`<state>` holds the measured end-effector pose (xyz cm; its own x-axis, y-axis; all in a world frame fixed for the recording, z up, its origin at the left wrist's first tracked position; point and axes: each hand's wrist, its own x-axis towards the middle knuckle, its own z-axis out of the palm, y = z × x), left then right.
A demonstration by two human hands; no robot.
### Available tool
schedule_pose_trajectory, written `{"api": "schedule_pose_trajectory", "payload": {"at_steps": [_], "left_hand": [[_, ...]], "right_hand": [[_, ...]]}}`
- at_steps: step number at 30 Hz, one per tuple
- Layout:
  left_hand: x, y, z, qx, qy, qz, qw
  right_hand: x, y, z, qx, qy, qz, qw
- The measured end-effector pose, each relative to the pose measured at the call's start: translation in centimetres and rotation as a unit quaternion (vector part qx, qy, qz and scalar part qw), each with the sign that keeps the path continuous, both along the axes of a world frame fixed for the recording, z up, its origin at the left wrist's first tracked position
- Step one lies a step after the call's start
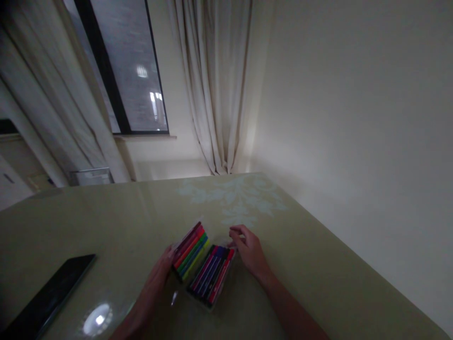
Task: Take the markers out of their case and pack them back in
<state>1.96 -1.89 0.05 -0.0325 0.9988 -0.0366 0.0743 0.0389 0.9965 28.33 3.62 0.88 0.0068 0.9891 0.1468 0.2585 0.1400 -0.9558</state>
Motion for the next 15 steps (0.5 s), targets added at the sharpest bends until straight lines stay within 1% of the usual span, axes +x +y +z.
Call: {"api": "schedule_pose_trajectory", "payload": {"at_steps": [1, 2, 3, 5, 7, 8, 10, 12, 15], "left_hand": [[-0.2, 0.2, 0.0, -0.005, -0.01, 0.018, 1.0], [-0.4, 0.3, 0.0, -0.007, -0.018, 0.022, 1.0], [-0.6, 0.4, 0.1, -0.003, -0.019, 0.011, 1.0], [-0.8, 0.4, 0.4, 0.018, 0.012, -0.042, 0.999], [-0.8, 0.2, 0.8, 0.041, 0.088, -0.09, 0.991], [-0.7, 0.1, 1.0, 0.056, 0.141, -0.098, 0.984], [-0.6, -0.2, 1.1, 0.085, 0.254, -0.098, 0.958], [-0.5, -0.3, 0.9, 0.108, 0.337, -0.089, 0.931], [-0.4, -0.4, 0.4, 0.134, 0.392, -0.071, 0.907]], "right_hand": [[0.3, 0.3, -0.3, -0.012, 0.01, -0.003, 1.0], [0.6, 0.7, -0.6, -0.022, 0.018, -0.007, 1.0], [1.0, 1.0, -0.8, -0.027, 0.023, -0.013, 0.999], [1.6, 1.5, -1.1, -0.023, 0.022, -0.031, 0.999], [2.2, 1.8, -1.1, -0.002, 0.009, -0.054, 0.999], [2.5, 1.9, -1.0, 0.009, -0.003, -0.066, 0.998], [3.1, 2.1, -0.9, 0.028, -0.03, -0.087, 0.995], [3.6, 2.3, -0.8, 0.047, -0.054, -0.104, 0.992], [4.2, 2.4, -0.5, 0.08, -0.088, -0.132, 0.984]]}}
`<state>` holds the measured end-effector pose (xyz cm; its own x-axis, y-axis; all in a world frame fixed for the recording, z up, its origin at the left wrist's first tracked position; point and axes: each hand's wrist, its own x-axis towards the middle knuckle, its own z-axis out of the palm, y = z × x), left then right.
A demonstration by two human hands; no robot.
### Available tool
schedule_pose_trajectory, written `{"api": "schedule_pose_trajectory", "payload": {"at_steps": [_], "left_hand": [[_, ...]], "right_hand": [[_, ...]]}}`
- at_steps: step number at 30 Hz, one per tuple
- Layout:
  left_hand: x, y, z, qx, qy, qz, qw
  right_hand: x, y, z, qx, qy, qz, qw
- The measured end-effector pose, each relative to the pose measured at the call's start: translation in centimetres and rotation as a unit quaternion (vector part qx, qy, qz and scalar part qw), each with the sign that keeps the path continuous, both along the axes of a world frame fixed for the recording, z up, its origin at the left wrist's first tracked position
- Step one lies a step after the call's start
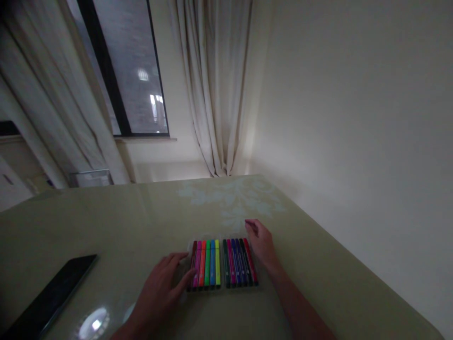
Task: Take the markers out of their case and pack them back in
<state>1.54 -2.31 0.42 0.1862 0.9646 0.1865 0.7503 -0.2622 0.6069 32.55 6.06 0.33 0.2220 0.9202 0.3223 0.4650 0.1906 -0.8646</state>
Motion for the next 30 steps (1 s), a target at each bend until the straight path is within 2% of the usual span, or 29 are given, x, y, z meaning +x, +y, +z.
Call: {"api": "schedule_pose_trajectory", "payload": {"at_steps": [2, 4, 7, 10, 12, 16, 21, 25, 30], "left_hand": [[0.1, -0.1, -0.3, 0.026, 0.016, -0.024, 0.999], [0.3, -0.4, -0.6, 0.047, 0.024, -0.075, 0.996], [1.0, -0.8, -0.9, 0.054, 0.026, -0.12, 0.991], [1.6, -1.0, -1.2, 0.044, 0.016, -0.108, 0.993], [1.6, -0.9, -1.3, 0.04, 0.011, -0.098, 0.994], [1.3, -0.5, -1.3, 0.031, 0.016, -0.097, 0.995], [1.1, -0.5, -1.1, 0.005, 0.025, -0.088, 0.996], [1.4, -0.9, -0.7, -0.004, 0.024, -0.063, 0.998], [1.8, -1.2, -0.4, -0.026, 0.021, -0.038, 0.999]], "right_hand": [[-0.1, -0.2, 0.3, 0.015, -0.021, -0.01, 1.0], [-0.8, -0.6, 0.9, 0.023, -0.036, 0.007, 0.999], [-3.4, -1.3, 2.0, 0.015, -0.064, 0.093, 0.994], [-6.9, -1.2, 3.3, 0.0, -0.137, 0.204, 0.969], [-9.0, -0.6, 4.0, -0.02, -0.2, 0.244, 0.949], [-11.9, 0.9, 4.3, -0.076, -0.353, 0.243, 0.9], [-13.1, 1.1, 3.1, -0.028, -0.43, 0.254, 0.866], [-13.4, 0.9, 3.1, -0.029, -0.444, 0.255, 0.859], [-13.6, 1.1, 3.7, -0.048, -0.43, 0.246, 0.867]]}}
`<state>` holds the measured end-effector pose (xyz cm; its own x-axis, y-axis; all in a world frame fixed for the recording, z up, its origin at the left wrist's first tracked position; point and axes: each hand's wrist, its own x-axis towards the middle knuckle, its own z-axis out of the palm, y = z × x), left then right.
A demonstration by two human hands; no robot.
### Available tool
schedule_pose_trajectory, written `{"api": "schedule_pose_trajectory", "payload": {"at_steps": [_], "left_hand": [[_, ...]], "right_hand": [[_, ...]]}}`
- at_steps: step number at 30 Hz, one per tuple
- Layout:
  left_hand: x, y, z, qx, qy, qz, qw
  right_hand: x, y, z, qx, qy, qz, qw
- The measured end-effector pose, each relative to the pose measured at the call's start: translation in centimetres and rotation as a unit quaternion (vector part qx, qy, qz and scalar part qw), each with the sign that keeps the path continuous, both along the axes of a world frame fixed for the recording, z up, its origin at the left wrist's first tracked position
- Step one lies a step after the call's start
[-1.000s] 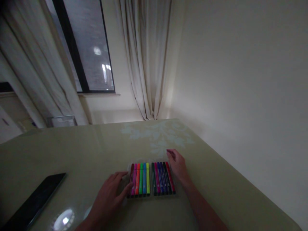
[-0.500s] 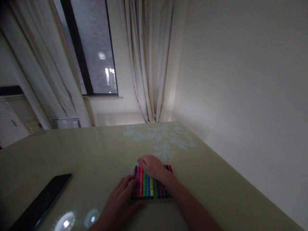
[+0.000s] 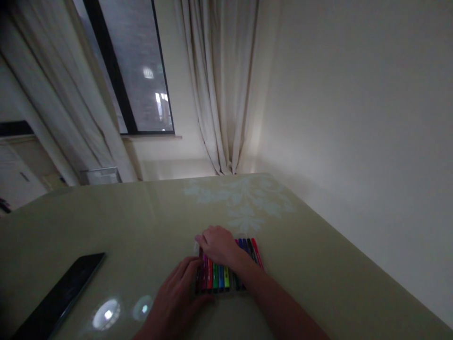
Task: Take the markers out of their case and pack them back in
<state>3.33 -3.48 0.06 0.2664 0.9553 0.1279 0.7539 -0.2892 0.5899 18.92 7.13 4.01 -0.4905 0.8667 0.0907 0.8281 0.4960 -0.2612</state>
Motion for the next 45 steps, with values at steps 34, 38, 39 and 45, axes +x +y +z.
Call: {"api": "schedule_pose_trajectory", "payload": {"at_steps": [34, 38, 39, 45], "left_hand": [[0.2, -0.2, -0.8, -0.005, -0.067, 0.011, 0.998], [0.2, -0.2, -0.6, -0.011, -0.075, 0.009, 0.997], [0.2, -0.1, -0.6, -0.009, -0.079, 0.009, 0.997], [0.3, 0.0, -1.6, 0.001, -0.086, 0.012, 0.996]], "right_hand": [[-0.2, 1.2, -0.5, -0.054, 0.143, -0.039, 0.987], [-0.4, 1.2, -0.5, -0.055, 0.159, -0.019, 0.986], [-0.5, 1.1, -0.5, -0.048, 0.168, -0.01, 0.985], [-1.0, 0.2, -0.1, 0.005, 0.231, 0.034, 0.972]]}}
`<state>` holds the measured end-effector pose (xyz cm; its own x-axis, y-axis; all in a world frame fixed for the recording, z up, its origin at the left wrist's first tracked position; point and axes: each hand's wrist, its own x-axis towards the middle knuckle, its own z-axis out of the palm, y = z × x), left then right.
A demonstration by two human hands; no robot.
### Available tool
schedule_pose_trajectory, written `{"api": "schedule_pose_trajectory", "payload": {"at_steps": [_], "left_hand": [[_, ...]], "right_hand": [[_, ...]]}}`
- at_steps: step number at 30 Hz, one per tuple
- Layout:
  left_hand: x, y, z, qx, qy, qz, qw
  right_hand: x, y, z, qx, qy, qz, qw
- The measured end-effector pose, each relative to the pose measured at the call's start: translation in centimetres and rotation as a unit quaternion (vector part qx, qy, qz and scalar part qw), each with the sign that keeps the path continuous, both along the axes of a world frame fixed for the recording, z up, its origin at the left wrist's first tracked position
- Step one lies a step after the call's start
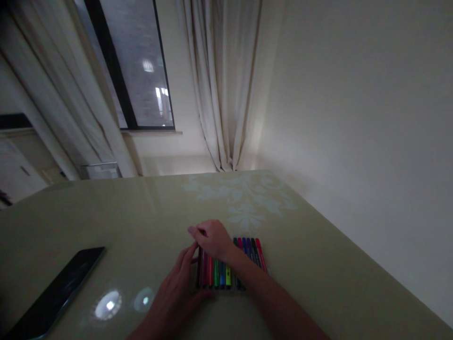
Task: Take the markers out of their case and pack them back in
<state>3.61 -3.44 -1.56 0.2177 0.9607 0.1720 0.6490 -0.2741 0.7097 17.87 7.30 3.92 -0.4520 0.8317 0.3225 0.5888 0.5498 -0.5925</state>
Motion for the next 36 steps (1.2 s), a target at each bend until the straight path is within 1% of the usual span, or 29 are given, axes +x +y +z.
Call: {"api": "schedule_pose_trajectory", "payload": {"at_steps": [4, 9, 15, 17, 22, 24, 26, 28, 30, 31, 33, 35, 36], "left_hand": [[0.1, 0.0, -0.6, 0.013, -0.003, 0.004, 1.0], [0.1, 0.0, -0.7, 0.034, -0.007, -0.001, 0.999], [0.0, 0.0, -1.0, 0.054, 0.001, 0.002, 0.999], [-0.1, 0.0, -1.2, 0.056, -0.006, -0.002, 0.998], [-0.2, 0.0, -2.0, 0.052, -0.017, -0.008, 0.998], [-0.3, 0.2, -2.0, 0.054, -0.016, -0.016, 0.998], [-0.4, 0.3, -1.7, 0.059, -0.006, -0.029, 0.998], [-0.5, 0.3, -1.1, 0.067, 0.006, -0.034, 0.997], [-0.5, 0.2, -0.6, 0.072, 0.013, -0.032, 0.997], [-0.5, 0.1, -0.5, 0.072, 0.015, -0.032, 0.997], [-0.5, 0.1, -0.5, 0.061, 0.018, -0.028, 0.998], [-0.5, 0.1, -0.8, 0.047, 0.019, -0.023, 0.998], [-0.5, 0.1, -0.9, 0.046, 0.019, -0.024, 0.998]], "right_hand": [[-0.1, -0.3, 0.2, -0.011, 0.061, 0.011, 0.998], [-0.2, -0.2, -0.1, -0.093, 0.154, 0.024, 0.983], [-0.3, -0.3, 0.0, -0.139, 0.207, 0.045, 0.967], [-0.2, -0.4, 0.3, -0.173, 0.232, 0.062, 0.955], [-0.2, -0.8, 0.9, -0.268, 0.289, 0.106, 0.913], [-0.3, -0.9, 0.9, -0.289, 0.292, 0.11, 0.905], [-0.5, -1.0, 0.9, -0.275, 0.28, 0.107, 0.913], [-0.7, -1.1, 0.9, -0.231, 0.262, 0.104, 0.931], [-0.8, -1.1, 0.8, -0.197, 0.254, 0.107, 0.941], [-0.9, -1.2, 0.7, -0.193, 0.25, 0.11, 0.942], [-1.0, -1.3, 0.5, -0.209, 0.233, 0.107, 0.944], [-1.1, -1.4, 0.4, -0.211, 0.203, 0.085, 0.952], [-1.1, -1.4, 0.4, -0.2, 0.192, 0.071, 0.958]]}}
